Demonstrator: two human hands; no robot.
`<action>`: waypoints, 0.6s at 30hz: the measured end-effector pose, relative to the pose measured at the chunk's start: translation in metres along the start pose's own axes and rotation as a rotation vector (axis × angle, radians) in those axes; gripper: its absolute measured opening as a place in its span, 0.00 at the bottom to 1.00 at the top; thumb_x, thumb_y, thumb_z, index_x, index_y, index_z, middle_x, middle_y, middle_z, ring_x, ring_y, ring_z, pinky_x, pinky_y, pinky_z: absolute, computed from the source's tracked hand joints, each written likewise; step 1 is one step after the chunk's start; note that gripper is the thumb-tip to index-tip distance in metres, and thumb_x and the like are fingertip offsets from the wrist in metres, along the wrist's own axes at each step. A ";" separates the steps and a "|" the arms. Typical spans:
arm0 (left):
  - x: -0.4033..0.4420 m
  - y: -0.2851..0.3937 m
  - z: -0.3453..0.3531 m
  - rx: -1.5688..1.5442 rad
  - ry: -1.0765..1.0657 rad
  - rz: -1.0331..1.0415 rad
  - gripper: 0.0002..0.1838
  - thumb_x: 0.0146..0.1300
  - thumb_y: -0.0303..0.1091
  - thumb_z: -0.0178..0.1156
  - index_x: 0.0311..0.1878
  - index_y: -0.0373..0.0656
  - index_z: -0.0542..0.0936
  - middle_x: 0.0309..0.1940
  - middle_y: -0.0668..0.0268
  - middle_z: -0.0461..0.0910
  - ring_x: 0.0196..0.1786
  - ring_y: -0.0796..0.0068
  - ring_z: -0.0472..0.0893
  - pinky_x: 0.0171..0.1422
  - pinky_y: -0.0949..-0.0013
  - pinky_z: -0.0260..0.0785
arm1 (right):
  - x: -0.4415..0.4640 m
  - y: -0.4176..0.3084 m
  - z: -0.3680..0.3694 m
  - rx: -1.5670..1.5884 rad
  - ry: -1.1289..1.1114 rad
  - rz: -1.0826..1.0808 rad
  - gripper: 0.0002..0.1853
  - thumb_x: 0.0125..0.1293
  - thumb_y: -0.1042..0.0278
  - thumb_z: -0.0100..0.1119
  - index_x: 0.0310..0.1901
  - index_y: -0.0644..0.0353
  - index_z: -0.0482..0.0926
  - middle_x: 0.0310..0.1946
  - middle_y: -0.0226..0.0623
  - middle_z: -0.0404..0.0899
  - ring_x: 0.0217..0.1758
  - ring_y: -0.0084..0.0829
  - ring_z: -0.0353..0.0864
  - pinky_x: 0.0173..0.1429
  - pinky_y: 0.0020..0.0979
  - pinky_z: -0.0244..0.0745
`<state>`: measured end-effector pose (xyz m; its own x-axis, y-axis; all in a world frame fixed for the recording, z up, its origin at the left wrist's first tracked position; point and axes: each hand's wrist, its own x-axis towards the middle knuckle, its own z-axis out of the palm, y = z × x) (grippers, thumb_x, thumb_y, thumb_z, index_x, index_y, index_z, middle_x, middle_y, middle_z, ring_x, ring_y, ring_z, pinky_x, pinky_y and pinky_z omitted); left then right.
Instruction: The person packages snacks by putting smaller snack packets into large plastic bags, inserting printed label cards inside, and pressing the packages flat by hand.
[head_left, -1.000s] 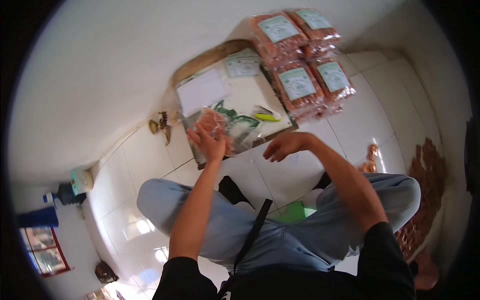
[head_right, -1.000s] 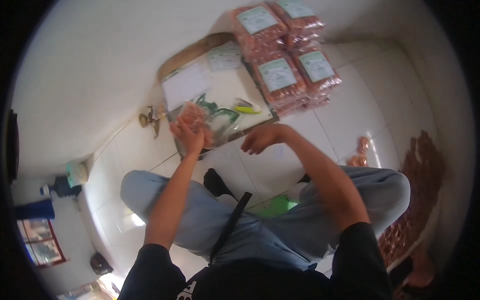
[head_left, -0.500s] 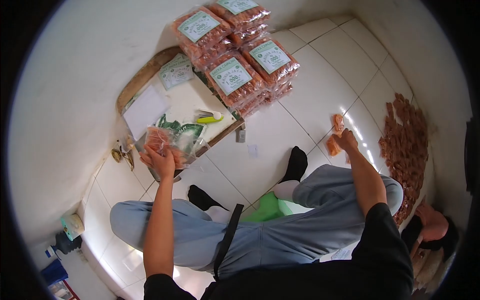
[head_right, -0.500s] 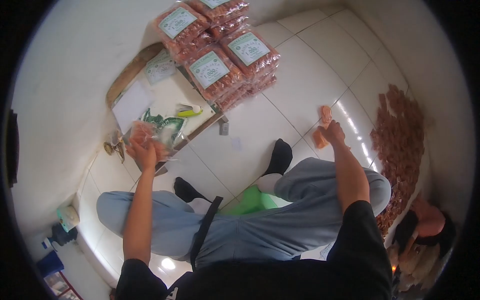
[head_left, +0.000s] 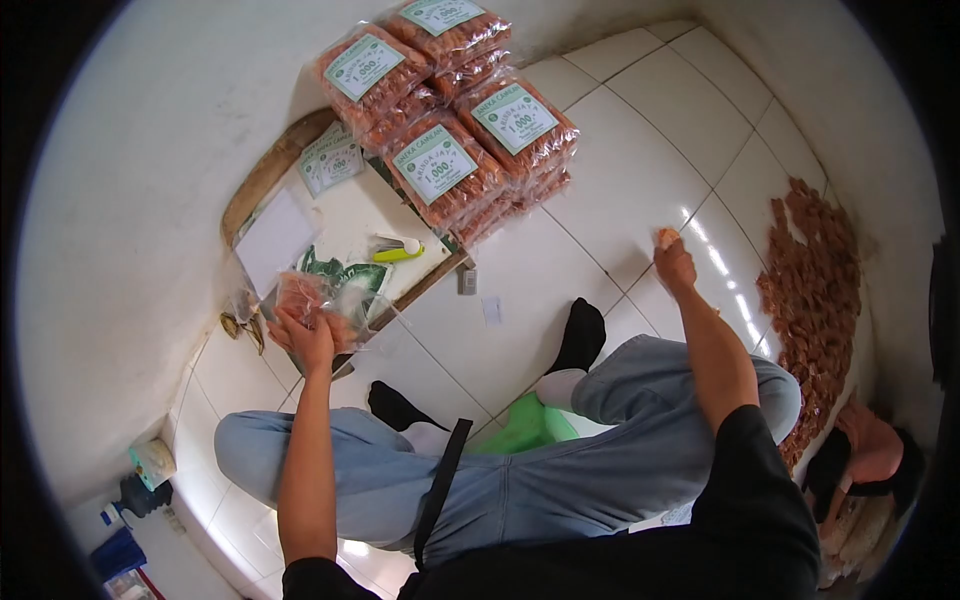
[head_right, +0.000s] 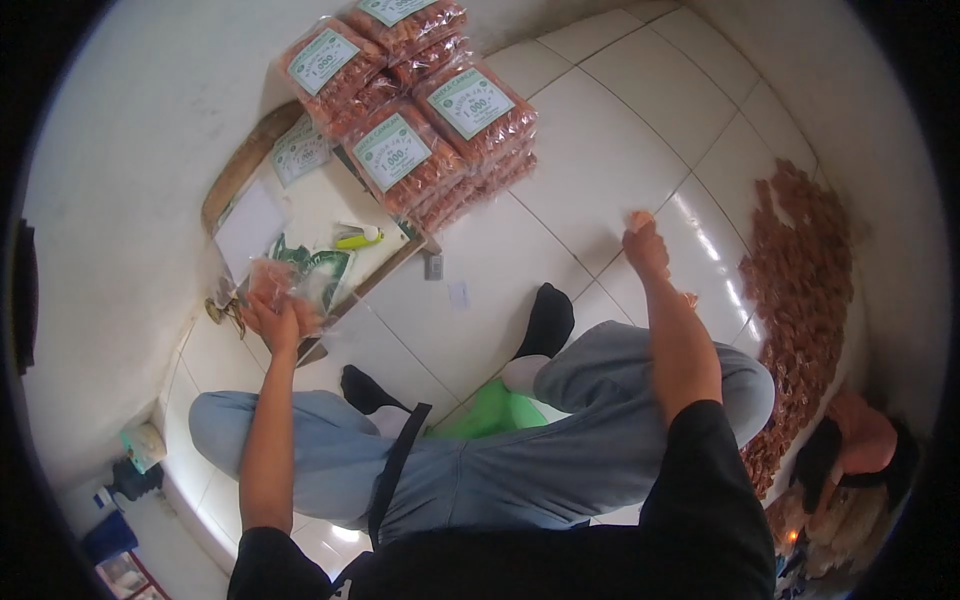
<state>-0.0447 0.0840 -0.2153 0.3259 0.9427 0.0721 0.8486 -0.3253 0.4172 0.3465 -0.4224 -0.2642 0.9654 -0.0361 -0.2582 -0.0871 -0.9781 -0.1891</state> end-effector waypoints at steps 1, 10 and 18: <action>0.000 -0.001 0.000 0.002 0.004 0.002 0.50 0.63 0.56 0.60 0.77 0.40 0.46 0.76 0.39 0.35 0.79 0.39 0.35 0.80 0.46 0.32 | 0.015 0.002 -0.002 0.084 -0.063 0.121 0.32 0.67 0.46 0.51 0.64 0.60 0.62 0.57 0.52 0.76 0.59 0.50 0.78 0.60 0.50 0.73; 0.000 -0.002 -0.002 0.034 -0.012 0.029 0.50 0.63 0.54 0.60 0.77 0.39 0.45 0.76 0.38 0.35 0.78 0.38 0.35 0.80 0.46 0.32 | 0.031 0.002 0.031 -0.141 -0.070 -0.019 0.28 0.64 0.47 0.55 0.60 0.56 0.69 0.57 0.46 0.72 0.63 0.48 0.72 0.63 0.49 0.70; -0.002 0.005 -0.007 -0.007 -0.049 -0.001 0.52 0.62 0.55 0.62 0.77 0.40 0.44 0.76 0.37 0.35 0.78 0.37 0.34 0.80 0.46 0.32 | -0.007 -0.056 0.060 -0.049 -0.091 -1.152 0.30 0.44 0.56 0.73 0.51 0.56 0.77 0.47 0.38 0.79 0.54 0.44 0.77 0.59 0.42 0.71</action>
<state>-0.0435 0.0811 -0.2072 0.3451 0.9382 0.0272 0.8461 -0.3236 0.4236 0.3297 -0.3546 -0.3083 0.4451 0.8951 -0.0241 0.8446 -0.4287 -0.3207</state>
